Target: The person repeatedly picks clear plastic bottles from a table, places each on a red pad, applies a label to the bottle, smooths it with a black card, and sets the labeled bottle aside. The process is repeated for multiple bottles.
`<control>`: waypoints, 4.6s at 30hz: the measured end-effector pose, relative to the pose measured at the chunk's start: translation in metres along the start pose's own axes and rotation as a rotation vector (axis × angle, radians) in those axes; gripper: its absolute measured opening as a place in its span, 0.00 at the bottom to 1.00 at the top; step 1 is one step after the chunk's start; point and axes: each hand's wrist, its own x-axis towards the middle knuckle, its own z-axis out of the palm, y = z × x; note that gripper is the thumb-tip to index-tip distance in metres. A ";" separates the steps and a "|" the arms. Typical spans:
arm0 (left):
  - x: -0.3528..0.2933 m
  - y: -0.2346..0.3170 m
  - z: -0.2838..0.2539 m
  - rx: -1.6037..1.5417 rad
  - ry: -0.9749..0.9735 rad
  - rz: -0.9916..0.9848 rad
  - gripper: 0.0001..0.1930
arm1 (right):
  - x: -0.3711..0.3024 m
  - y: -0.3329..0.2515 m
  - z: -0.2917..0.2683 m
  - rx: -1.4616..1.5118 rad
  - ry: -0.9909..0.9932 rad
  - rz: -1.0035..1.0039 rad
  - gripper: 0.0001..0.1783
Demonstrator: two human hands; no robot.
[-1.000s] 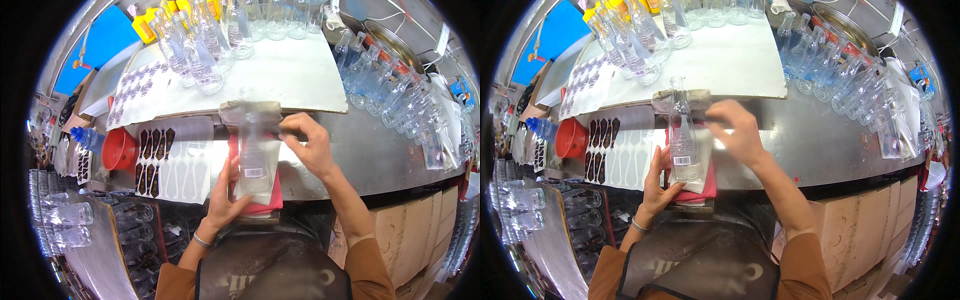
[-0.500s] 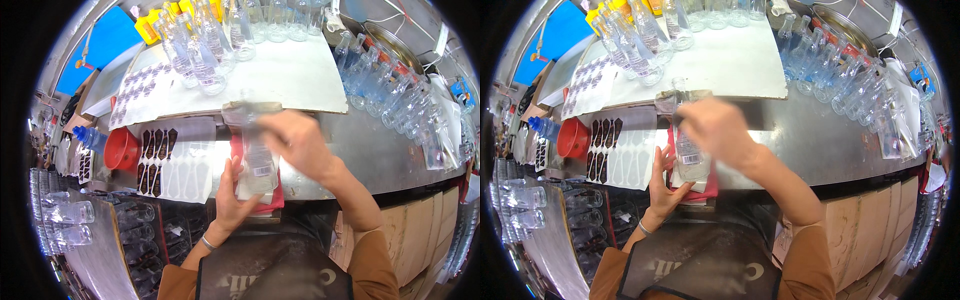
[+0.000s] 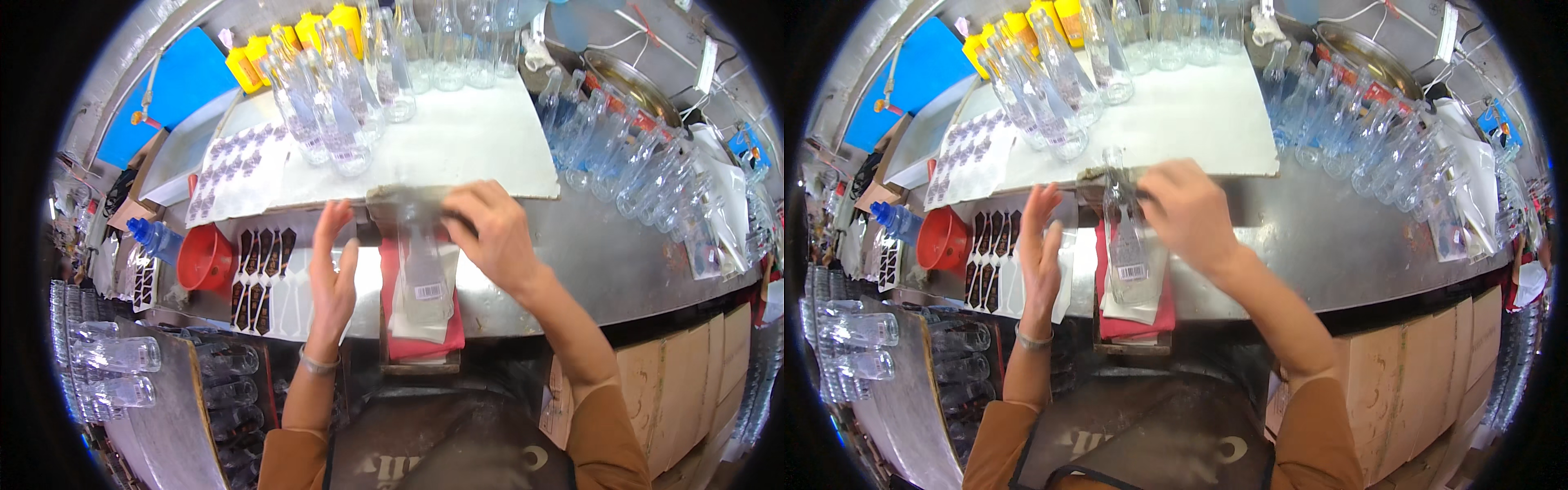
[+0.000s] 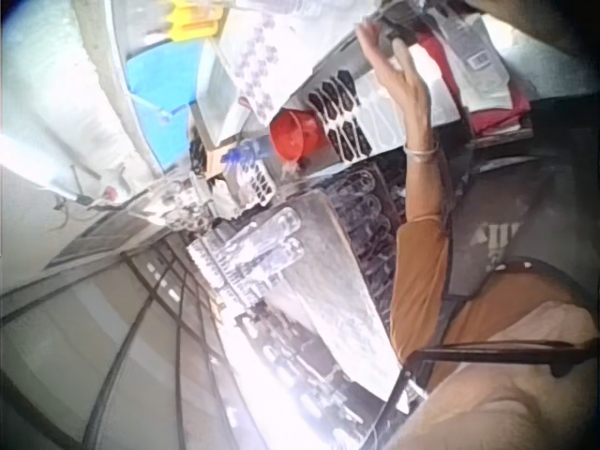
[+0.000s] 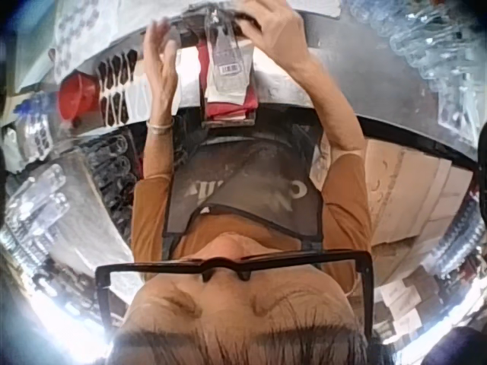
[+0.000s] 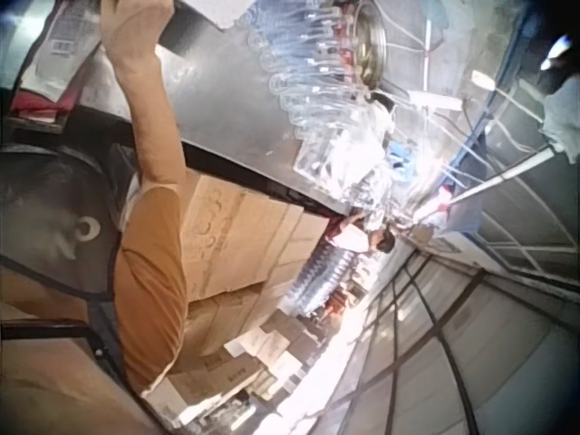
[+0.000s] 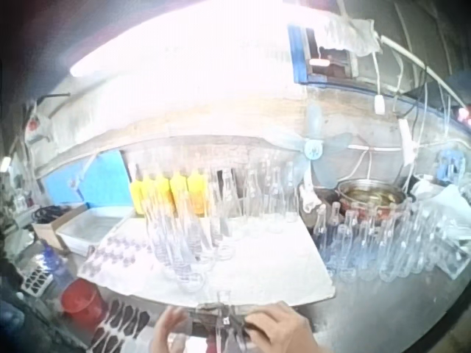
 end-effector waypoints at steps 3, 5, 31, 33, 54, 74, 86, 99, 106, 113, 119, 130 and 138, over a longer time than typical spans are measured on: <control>0.050 -0.001 0.020 0.362 -0.135 0.058 0.27 | -0.052 -0.039 0.006 0.226 -0.245 -0.272 0.11; 0.073 -0.005 0.038 0.597 -0.203 0.112 0.27 | -0.087 -0.069 -0.012 0.596 -0.527 -0.198 0.10; 0.231 0.035 0.059 0.091 0.156 0.290 0.23 | 0.146 0.135 -0.031 0.310 0.059 0.408 0.18; 0.236 0.031 0.059 0.084 0.148 0.292 0.23 | 0.204 0.158 -0.009 0.073 0.207 0.159 0.19; 0.080 0.063 0.060 -0.021 -0.341 0.251 0.49 | 0.146 0.008 -0.087 0.324 0.029 0.208 0.17; -0.070 0.022 0.009 -0.049 -0.288 -0.309 0.32 | -0.099 -0.054 0.015 0.531 -0.416 0.743 0.30; -0.076 0.010 0.013 -0.081 -0.198 -0.353 0.32 | -0.117 -0.033 0.023 0.728 -0.403 0.826 0.27; -0.095 -0.065 -0.089 1.157 -0.186 -0.221 0.41 | -0.150 -0.003 0.012 0.762 -0.210 0.948 0.18; -0.095 -0.071 -0.127 1.273 -0.047 -0.240 0.34 | -0.141 -0.002 0.001 0.760 -0.182 1.015 0.15; -0.117 -0.049 -0.087 0.932 -0.250 -0.107 0.31 | -0.142 -0.003 -0.006 0.727 -0.139 0.976 0.14; -0.147 -0.029 -0.097 0.962 -0.277 -0.035 0.33 | -0.141 0.000 -0.004 0.719 -0.114 1.031 0.14; -0.158 -0.029 -0.125 0.377 0.050 -0.402 0.09 | -0.153 0.002 -0.013 0.788 -0.117 1.048 0.13; -0.019 0.035 -0.012 -0.042 -0.131 -0.065 0.14 | -0.134 -0.014 -0.006 0.813 -0.204 0.997 0.15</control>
